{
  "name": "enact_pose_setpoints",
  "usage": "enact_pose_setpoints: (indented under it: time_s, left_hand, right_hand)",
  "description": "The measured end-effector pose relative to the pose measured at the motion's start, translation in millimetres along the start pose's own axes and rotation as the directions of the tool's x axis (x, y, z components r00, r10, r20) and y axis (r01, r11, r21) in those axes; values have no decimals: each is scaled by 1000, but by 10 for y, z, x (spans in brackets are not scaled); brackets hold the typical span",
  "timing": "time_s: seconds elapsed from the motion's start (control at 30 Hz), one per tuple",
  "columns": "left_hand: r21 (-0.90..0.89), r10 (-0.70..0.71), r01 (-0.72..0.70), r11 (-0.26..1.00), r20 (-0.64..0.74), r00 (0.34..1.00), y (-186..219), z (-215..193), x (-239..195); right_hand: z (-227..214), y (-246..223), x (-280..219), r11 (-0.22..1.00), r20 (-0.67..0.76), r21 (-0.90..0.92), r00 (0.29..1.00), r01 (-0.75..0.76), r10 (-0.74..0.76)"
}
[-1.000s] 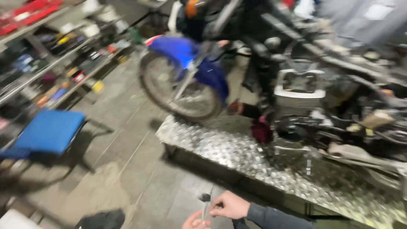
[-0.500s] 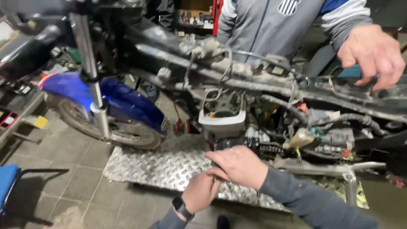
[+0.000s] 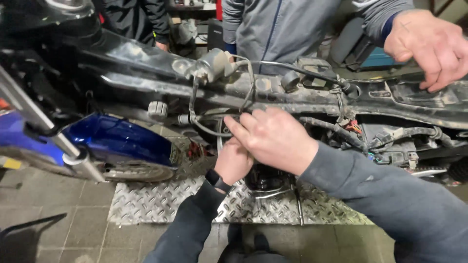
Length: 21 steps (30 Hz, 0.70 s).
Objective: The person wipes the motorcycle engine area with a red cloth, then retrieves a ratchet and socket from a tool rack. They return to the motorcycle and use the ratchet to tighten a bolt on the engine casing while another person stands nearby.
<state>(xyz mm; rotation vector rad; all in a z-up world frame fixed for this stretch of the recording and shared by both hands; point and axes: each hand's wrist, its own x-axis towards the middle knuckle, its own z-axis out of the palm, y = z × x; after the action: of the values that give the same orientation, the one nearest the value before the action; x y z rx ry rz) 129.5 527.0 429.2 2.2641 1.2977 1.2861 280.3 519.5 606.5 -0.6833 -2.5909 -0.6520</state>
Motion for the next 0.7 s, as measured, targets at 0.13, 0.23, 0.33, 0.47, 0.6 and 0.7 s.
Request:
enact_pose_setpoints:
  time_s: [0.13, 0.23, 0.33, 0.47, 0.6, 0.7]
  left_hand:
    - [-30, 21, -17, 999, 166, 986, -251, 72, -64]
    - [-122, 95, -78, 989, 141, 985, -211, -59, 40]
    - [-98, 90, -75, 992, 155, 984, -166, -197, 150]
    - [-35, 102, -96, 995, 298, 949, -437, 2, 41]
    - [-132, 39, 17, 991, 411, 911, -454, -7, 47]
    - [-207, 124, -48, 977, 375, 918, -435, -66, 73]
  right_hand:
    - [177, -97, 93, 999, 42, 8, 998, -45, 45]
    - [68, -29, 209, 996, 73, -3, 993, -94, 94]
    - [114, -24, 260, 992, 112, -34, 985, -124, 127]
    - [150, -128, 307, 985, 170, -60, 971, -159, 167]
    - [176, -252, 404, 943, 248, -151, 913, -295, 325]
    - [171, -253, 456, 921, 317, -203, 867, -333, 383]
